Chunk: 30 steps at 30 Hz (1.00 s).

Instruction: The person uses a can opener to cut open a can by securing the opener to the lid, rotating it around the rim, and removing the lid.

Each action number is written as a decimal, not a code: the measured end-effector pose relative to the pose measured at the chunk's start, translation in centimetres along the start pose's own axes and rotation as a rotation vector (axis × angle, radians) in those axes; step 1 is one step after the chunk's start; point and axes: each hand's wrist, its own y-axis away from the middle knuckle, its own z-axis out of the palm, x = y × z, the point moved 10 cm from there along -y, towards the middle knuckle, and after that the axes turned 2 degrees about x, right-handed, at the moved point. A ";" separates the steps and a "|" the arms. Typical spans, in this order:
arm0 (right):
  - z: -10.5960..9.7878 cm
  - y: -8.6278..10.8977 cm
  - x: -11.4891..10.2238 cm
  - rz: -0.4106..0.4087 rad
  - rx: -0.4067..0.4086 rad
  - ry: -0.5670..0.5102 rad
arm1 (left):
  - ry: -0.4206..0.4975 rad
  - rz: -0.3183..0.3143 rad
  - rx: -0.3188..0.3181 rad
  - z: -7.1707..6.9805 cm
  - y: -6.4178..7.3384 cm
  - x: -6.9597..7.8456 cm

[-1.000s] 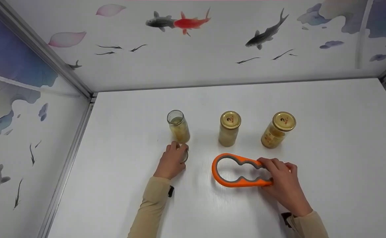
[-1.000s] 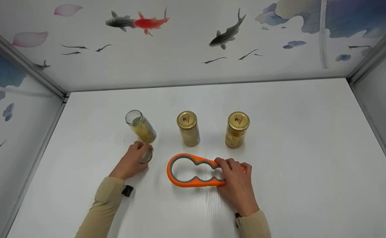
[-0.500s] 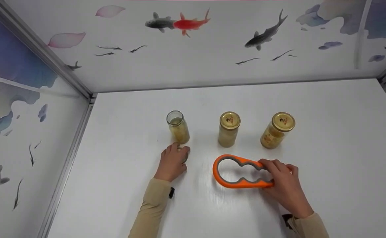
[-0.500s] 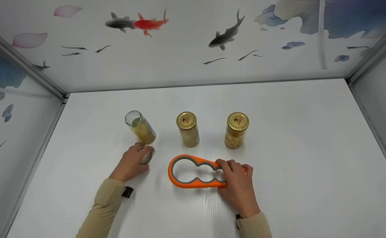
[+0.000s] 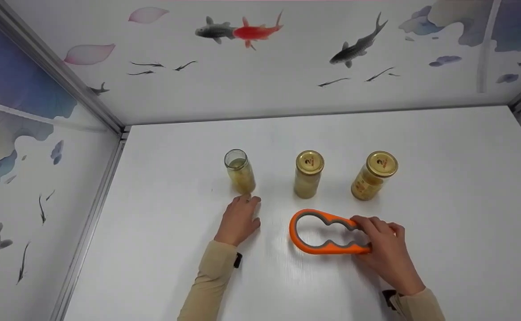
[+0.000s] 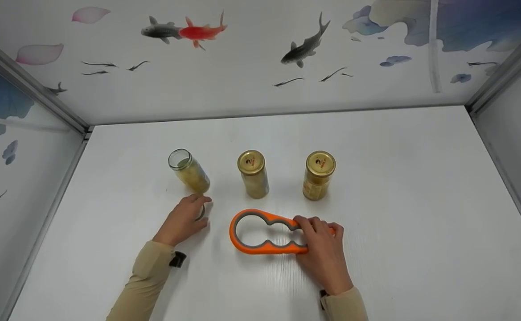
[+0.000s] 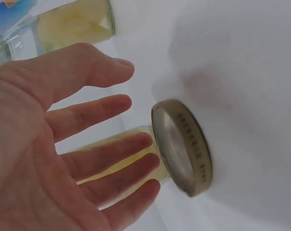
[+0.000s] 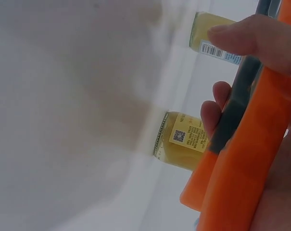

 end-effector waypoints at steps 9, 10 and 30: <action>0.0 0.0 0.4 0.021 -0.016 0.008 | 0.143 -0.043 -0.015 1.5 -1.7 1.2; 0.1 0.1 0.4 0.022 -0.020 0.013 | 0.164 -0.036 -0.007 1.7 -1.9 1.4; -0.1 1.2 0.6 0.036 -0.023 0.050 | 0.387 0.007 -0.006 2.6 -5.4 4.8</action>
